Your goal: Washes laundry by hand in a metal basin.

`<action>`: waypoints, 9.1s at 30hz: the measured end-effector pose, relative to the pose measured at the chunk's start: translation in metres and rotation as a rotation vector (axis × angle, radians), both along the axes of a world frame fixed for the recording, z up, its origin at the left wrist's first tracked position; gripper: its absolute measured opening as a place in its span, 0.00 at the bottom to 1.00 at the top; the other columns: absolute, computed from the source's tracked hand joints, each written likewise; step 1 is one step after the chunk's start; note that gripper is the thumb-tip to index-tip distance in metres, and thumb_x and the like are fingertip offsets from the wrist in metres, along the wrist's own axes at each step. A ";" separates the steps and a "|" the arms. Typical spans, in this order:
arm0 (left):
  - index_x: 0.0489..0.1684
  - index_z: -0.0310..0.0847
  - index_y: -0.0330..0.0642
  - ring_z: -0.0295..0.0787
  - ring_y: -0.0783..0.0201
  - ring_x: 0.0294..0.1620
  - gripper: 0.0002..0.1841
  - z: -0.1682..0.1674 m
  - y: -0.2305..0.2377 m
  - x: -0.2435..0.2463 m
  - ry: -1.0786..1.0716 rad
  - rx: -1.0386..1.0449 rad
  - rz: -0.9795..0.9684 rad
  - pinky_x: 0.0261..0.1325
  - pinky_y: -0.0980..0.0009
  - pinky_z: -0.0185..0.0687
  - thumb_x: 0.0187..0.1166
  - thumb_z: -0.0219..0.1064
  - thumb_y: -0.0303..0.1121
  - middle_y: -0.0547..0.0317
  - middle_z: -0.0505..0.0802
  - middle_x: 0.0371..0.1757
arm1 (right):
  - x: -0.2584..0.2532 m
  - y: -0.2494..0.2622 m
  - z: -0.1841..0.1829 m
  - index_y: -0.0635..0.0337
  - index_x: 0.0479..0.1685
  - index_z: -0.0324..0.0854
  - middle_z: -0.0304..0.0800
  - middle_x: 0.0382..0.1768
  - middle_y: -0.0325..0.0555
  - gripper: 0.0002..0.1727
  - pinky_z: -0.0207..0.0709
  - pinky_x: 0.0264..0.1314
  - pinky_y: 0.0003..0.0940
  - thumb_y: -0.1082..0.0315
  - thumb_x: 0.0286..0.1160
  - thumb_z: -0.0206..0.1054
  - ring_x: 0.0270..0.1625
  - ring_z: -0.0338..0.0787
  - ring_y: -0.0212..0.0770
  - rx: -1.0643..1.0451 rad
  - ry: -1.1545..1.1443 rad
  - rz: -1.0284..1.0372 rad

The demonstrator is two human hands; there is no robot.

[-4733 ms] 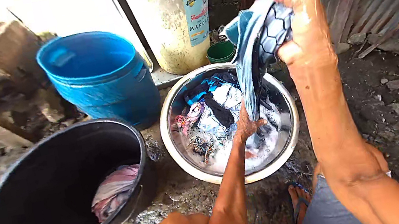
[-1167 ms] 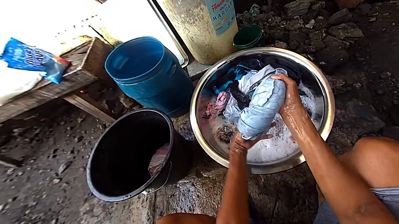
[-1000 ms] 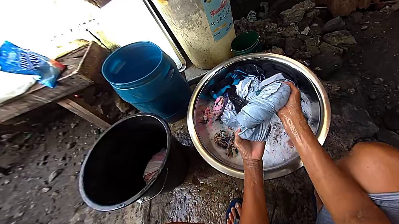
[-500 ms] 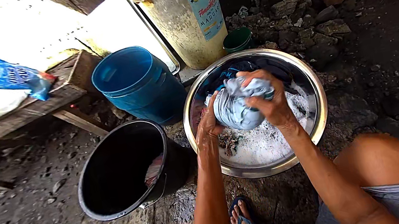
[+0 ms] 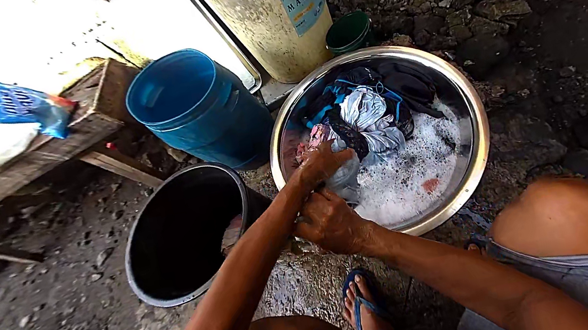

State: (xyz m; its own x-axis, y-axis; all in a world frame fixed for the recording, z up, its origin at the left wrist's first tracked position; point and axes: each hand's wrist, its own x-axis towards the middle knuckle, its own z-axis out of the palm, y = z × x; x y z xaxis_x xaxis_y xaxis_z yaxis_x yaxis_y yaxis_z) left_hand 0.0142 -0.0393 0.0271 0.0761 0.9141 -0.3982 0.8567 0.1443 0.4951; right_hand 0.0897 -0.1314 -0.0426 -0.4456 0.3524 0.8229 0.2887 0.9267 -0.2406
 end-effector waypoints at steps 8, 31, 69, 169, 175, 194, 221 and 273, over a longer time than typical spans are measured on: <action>0.77 0.71 0.38 0.87 0.62 0.58 0.25 -0.035 -0.012 -0.026 -0.417 -0.231 0.191 0.68 0.60 0.81 0.87 0.64 0.43 0.48 0.89 0.60 | 0.018 0.014 -0.011 0.58 0.44 0.93 0.93 0.46 0.57 0.15 0.87 0.44 0.57 0.66 0.54 0.77 0.50 0.94 0.59 -0.316 -0.136 0.186; 0.55 0.77 0.46 0.84 0.66 0.34 0.14 0.018 -0.015 -0.025 -0.688 0.539 0.532 0.37 0.64 0.84 0.75 0.72 0.34 0.57 0.87 0.40 | 0.091 0.092 0.056 0.68 0.49 0.86 0.91 0.46 0.49 0.11 0.84 0.57 0.38 0.77 0.76 0.60 0.50 0.89 0.37 -0.790 0.913 -0.202; 0.48 0.86 0.35 0.90 0.42 0.42 0.10 -0.100 -0.030 -0.031 0.098 -0.089 -0.026 0.46 0.42 0.82 0.75 0.73 0.29 0.39 0.91 0.39 | -0.037 -0.047 -0.038 0.65 0.54 0.90 0.92 0.57 0.66 0.15 0.76 0.67 0.69 0.68 0.84 0.58 0.67 0.89 0.67 -0.381 -0.462 0.360; 0.59 0.85 0.30 0.90 0.42 0.57 0.15 -0.114 0.039 0.021 -0.112 -0.034 -0.081 0.65 0.43 0.81 0.88 0.59 0.33 0.34 0.91 0.57 | 0.176 0.161 -0.009 0.65 0.69 0.82 0.87 0.64 0.66 0.23 0.76 0.70 0.64 0.57 0.88 0.57 0.66 0.88 0.62 -1.313 -0.734 -0.697; 0.75 0.75 0.29 0.78 0.37 0.77 0.25 -0.180 0.029 0.099 -0.324 0.048 -0.221 0.81 0.43 0.69 0.83 0.66 0.36 0.30 0.82 0.74 | 0.171 0.148 -0.101 0.67 0.74 0.79 0.82 0.71 0.70 0.22 0.67 0.80 0.67 0.67 0.84 0.62 0.76 0.80 0.67 -1.353 -0.922 -0.385; 0.50 0.80 0.36 0.77 0.75 0.26 0.07 -0.095 0.040 -0.070 -0.928 -0.007 0.326 0.31 0.78 0.77 0.88 0.56 0.25 0.62 0.86 0.36 | 0.178 0.160 -0.047 0.72 0.57 0.86 0.88 0.59 0.69 0.14 0.71 0.77 0.59 0.74 0.79 0.67 0.67 0.85 0.62 -1.236 -0.492 -0.315; 0.47 0.89 0.43 0.95 0.67 0.42 0.15 0.057 0.025 -0.028 -1.249 0.338 -0.474 0.45 0.69 0.91 0.87 0.57 0.40 0.58 0.97 0.44 | 0.112 0.123 0.094 0.30 0.97 0.39 0.44 0.96 0.45 0.37 0.64 0.86 0.58 0.39 0.91 0.43 0.93 0.56 0.52 -1.113 0.968 0.821; 0.53 0.85 0.27 0.90 0.36 0.51 0.11 0.024 0.022 0.057 -0.159 0.839 -0.087 0.57 0.41 0.83 0.81 0.66 0.27 0.32 0.91 0.47 | 0.110 0.125 0.103 0.63 0.72 0.83 0.88 0.71 0.54 0.23 0.72 0.83 0.50 0.78 0.84 0.51 0.76 0.85 0.52 -0.183 -0.053 -0.227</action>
State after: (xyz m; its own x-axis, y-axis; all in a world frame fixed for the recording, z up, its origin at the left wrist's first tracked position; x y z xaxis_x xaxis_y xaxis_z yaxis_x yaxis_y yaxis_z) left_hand 0.0715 -0.0176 0.0515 0.1569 0.8899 0.4283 0.7594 -0.3860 0.5238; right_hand 0.2001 -0.0060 0.0600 -0.3795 0.5883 0.7141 0.5000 0.7798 -0.3767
